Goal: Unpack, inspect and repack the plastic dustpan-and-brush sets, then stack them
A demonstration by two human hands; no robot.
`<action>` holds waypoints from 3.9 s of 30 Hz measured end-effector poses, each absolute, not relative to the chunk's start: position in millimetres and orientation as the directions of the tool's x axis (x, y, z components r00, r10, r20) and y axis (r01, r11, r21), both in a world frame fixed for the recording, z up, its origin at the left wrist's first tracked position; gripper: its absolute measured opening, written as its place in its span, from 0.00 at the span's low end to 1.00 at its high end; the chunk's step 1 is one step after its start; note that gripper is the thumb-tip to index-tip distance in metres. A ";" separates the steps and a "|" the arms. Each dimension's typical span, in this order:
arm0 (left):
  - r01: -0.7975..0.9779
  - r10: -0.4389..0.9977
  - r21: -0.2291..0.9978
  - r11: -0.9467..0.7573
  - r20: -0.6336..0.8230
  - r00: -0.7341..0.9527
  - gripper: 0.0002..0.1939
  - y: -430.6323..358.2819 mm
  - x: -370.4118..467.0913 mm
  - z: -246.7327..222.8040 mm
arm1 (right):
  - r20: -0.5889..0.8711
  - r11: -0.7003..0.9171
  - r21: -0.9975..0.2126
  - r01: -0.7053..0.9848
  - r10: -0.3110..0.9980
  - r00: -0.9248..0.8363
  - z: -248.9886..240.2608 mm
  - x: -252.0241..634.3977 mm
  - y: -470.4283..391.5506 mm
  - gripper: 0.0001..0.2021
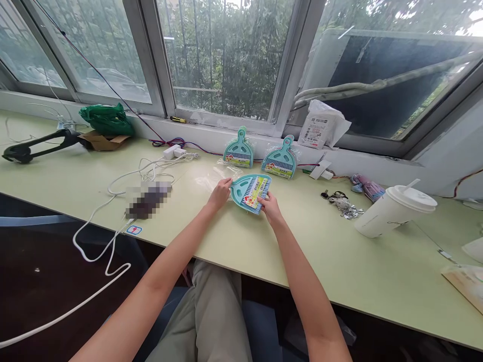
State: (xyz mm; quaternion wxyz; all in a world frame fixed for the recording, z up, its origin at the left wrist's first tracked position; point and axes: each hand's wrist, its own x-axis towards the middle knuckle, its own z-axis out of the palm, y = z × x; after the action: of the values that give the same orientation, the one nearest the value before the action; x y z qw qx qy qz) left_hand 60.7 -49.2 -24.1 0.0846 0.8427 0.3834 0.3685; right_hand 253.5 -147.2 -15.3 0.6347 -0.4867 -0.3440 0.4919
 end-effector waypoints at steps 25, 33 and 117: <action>0.063 0.763 0.881 -0.469 0.441 -0.473 0.45 -91.5 64.8 19.3 | 0.171 0.353 -0.863 -0.362 0.877 0.448 -12.6 229.9 -151.1 0.23; -0.509 0.903 0.861 0.014 0.208 0.376 0.30 -69.2 75.9 -1.4 | 0.164 0.306 -0.916 -0.259 0.876 0.454 -9.8 233.0 -151.2 0.23; -0.037 0.870 0.885 -0.464 0.463 0.170 0.27 -117.8 109.2 -11.6 | -0.124 0.228 -0.807 -0.545 0.836 0.535 2.1 250.2 -148.2 0.14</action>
State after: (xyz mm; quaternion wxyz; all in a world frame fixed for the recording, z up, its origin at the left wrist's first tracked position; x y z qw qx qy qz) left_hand 109.2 -117.8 -11.6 0.4061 0.6482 0.3212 0.5584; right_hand 250.2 -148.2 2.1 0.7649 -0.4269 -0.1706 0.4512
